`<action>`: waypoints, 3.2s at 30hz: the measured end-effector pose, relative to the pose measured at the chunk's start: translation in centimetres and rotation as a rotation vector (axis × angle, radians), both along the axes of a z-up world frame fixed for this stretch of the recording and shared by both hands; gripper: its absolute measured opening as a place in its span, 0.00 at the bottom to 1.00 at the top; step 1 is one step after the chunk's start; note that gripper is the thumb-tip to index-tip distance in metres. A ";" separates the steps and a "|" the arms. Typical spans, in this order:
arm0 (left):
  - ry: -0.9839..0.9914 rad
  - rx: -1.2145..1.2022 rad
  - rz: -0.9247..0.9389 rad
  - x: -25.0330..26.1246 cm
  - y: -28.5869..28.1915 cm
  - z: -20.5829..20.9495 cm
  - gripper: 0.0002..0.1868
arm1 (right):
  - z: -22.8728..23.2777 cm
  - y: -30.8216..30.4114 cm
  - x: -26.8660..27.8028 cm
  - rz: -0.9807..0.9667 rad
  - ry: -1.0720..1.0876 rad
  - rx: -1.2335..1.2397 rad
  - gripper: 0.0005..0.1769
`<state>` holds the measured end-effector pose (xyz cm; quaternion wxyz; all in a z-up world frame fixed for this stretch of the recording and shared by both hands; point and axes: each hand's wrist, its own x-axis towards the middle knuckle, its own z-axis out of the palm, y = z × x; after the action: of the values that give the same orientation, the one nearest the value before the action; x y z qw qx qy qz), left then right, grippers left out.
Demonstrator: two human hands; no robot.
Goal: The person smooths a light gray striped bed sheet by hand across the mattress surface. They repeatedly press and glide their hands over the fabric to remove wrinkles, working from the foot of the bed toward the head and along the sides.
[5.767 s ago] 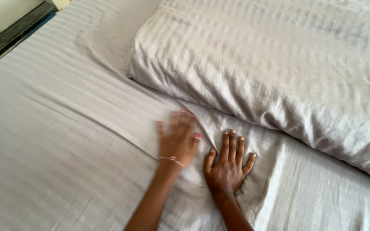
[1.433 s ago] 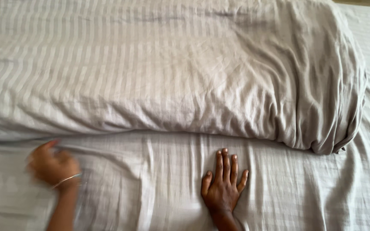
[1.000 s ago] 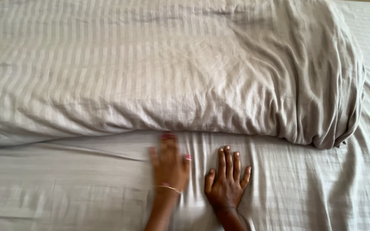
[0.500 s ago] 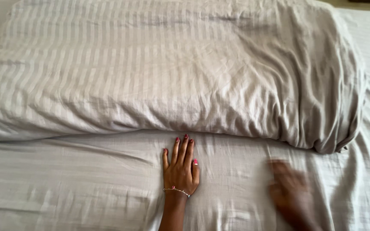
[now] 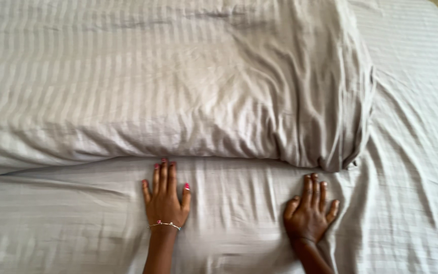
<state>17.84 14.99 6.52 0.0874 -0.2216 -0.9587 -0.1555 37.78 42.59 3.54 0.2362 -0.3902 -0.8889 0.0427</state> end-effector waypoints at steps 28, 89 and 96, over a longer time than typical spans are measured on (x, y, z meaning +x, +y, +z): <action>0.060 -0.030 -0.042 5.4 9.1 -2.1 0.46 | -0.1 0.2 0.0 -0.010 0.011 -0.051 0.37; -0.250 0.220 -0.184 -0.4 8.1 -1.4 0.17 | -0.3 -0.4 -0.1 -0.029 0.034 0.021 0.34; -0.008 -0.014 -0.093 6.9 12.3 -1.5 0.25 | 0.4 -0.2 0.1 -0.011 0.034 -0.006 0.36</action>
<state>24.73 27.27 5.00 0.0749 -0.2659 -0.9488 -0.1534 37.91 42.37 3.98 0.2504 -0.3952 -0.8824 0.0507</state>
